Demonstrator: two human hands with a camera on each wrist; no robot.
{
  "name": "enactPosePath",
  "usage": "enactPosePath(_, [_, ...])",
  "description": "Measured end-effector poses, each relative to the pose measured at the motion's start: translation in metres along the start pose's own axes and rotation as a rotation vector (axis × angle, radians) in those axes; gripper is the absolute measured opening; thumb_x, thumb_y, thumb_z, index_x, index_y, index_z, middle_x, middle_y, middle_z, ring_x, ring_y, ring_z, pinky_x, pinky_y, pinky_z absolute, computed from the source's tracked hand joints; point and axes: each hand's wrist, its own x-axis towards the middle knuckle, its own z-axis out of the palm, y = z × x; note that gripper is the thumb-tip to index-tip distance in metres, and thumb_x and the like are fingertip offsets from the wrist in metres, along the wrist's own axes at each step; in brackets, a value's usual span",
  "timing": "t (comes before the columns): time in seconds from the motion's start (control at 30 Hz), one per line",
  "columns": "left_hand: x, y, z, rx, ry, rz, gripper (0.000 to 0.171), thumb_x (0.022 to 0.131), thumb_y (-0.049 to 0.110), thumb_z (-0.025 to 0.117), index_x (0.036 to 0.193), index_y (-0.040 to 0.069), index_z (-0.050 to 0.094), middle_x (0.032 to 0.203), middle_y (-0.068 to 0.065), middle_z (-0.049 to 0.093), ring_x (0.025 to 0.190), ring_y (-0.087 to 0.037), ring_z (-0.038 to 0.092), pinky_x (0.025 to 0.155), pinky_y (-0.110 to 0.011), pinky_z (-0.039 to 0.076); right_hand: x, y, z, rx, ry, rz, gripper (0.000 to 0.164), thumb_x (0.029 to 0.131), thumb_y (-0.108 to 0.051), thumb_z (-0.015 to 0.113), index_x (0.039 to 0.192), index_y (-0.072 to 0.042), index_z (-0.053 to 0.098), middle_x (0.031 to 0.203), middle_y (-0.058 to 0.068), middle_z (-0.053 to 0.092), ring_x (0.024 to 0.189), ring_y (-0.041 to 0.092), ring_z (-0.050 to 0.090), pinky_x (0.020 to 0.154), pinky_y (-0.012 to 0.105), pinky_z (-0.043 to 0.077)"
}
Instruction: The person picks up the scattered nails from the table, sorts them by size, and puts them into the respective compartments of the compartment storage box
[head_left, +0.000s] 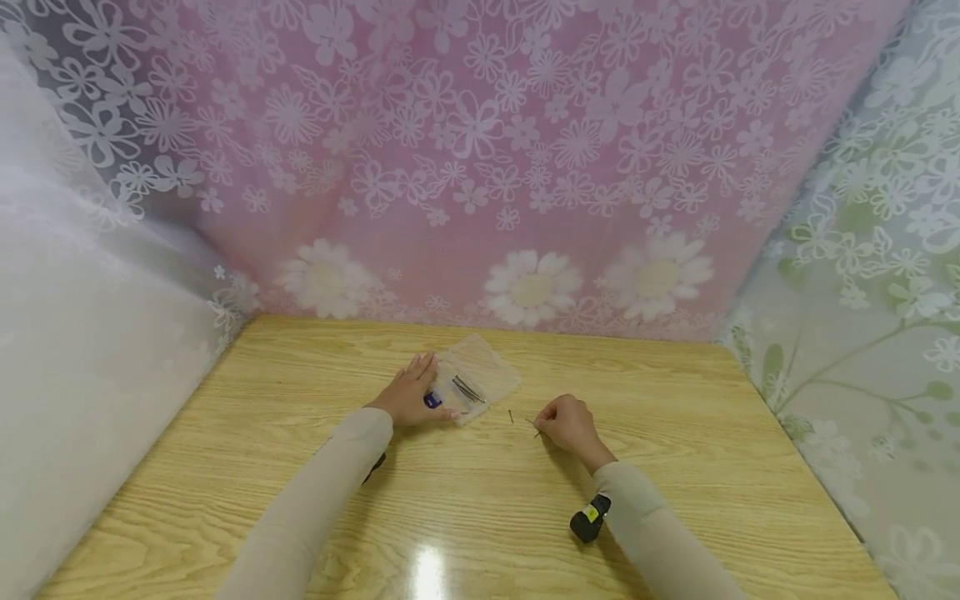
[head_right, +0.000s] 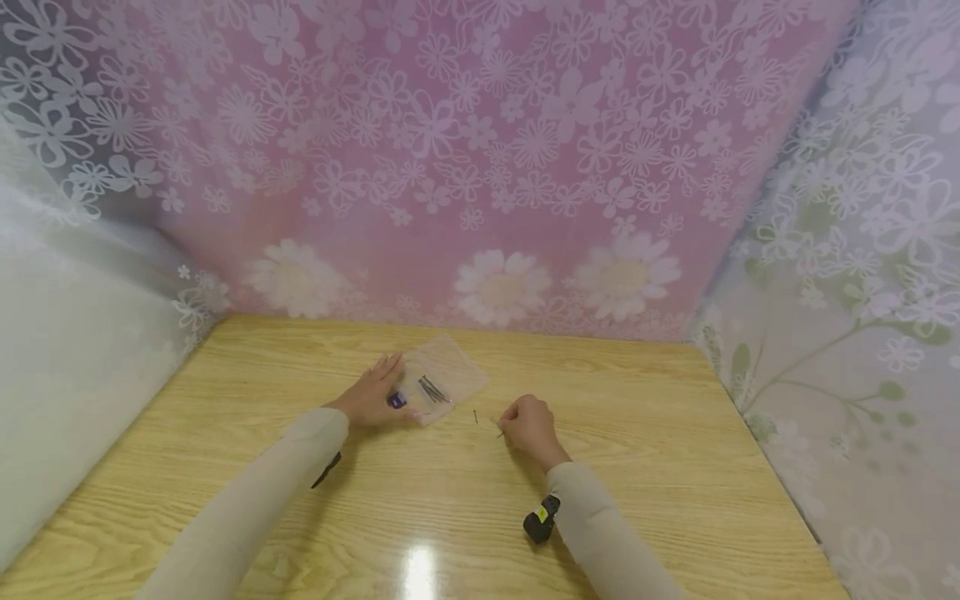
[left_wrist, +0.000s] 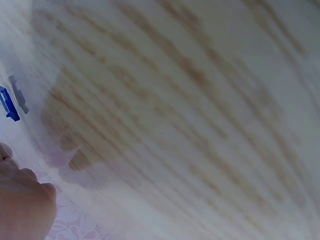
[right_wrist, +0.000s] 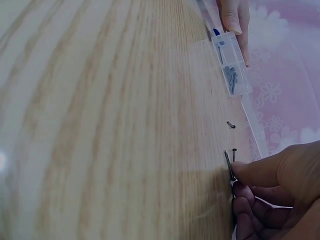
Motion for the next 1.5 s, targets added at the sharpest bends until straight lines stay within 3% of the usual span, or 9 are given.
enactPosePath(0.3, [0.001,0.0,0.0,-0.003,0.004,0.0,0.121,0.072,0.085,0.049,0.155,0.012,0.0,0.161,-0.004,-0.007,0.147,-0.024,-0.007,0.118,-0.05,0.002,0.001,-0.001,0.001,-0.004,-0.001,-0.018,0.015,0.084,-0.005,0.071,0.069,-0.004,0.073,0.071,0.004,0.07,0.058,0.013,0.054,0.058,0.03,0.046])
enactPosePath(0.63, [-0.001,0.0,0.002,-0.004,-0.003,0.005,0.122,0.072,0.085,0.05,0.155,0.011,-0.001,0.162,-0.005,-0.007,0.147,-0.025,-0.009,0.118,-0.05,0.002,0.002,-0.002,0.005,-0.001,-0.01,-0.001,0.018,0.083,-0.008,0.071,0.066,-0.006,0.071,0.068,0.0,0.067,0.059,0.012,0.052,0.061,0.032,0.046])
enactPosePath(0.93, [-0.001,0.0,0.001,0.003,-0.002,0.002,0.122,0.072,0.085,0.05,0.155,0.011,-0.001,0.161,-0.003,-0.008,0.147,-0.024,-0.009,0.119,-0.049,0.001,0.011,-0.03,0.009,0.064,-0.029,-0.019,0.013,0.086,-0.007,0.068,0.075,-0.003,0.074,0.064,0.003,0.066,0.051,0.012,0.055,0.054,0.029,0.049])
enactPosePath(1.2, [-0.002,0.001,-0.001,0.001,0.003,0.007,0.122,0.071,0.085,0.05,0.155,0.01,0.001,0.161,-0.005,-0.006,0.147,-0.025,-0.008,0.119,-0.05,0.002,0.019,-0.055,0.022,0.077,-0.027,-0.069,0.012,0.088,-0.009,0.069,0.079,-0.004,0.075,0.07,0.003,0.068,0.055,0.011,0.057,0.06,0.033,0.053])
enactPosePath(1.5, [-0.001,0.0,0.0,0.007,0.006,0.006,0.123,0.071,0.086,0.048,0.155,0.01,0.002,0.161,-0.004,-0.006,0.147,-0.025,-0.007,0.118,-0.05,0.002,0.027,-0.075,0.035,0.057,-0.033,-0.117,0.02,0.087,-0.007,0.07,0.068,-0.002,0.071,0.056,-0.002,0.057,0.049,0.007,0.042,0.051,0.023,0.039])
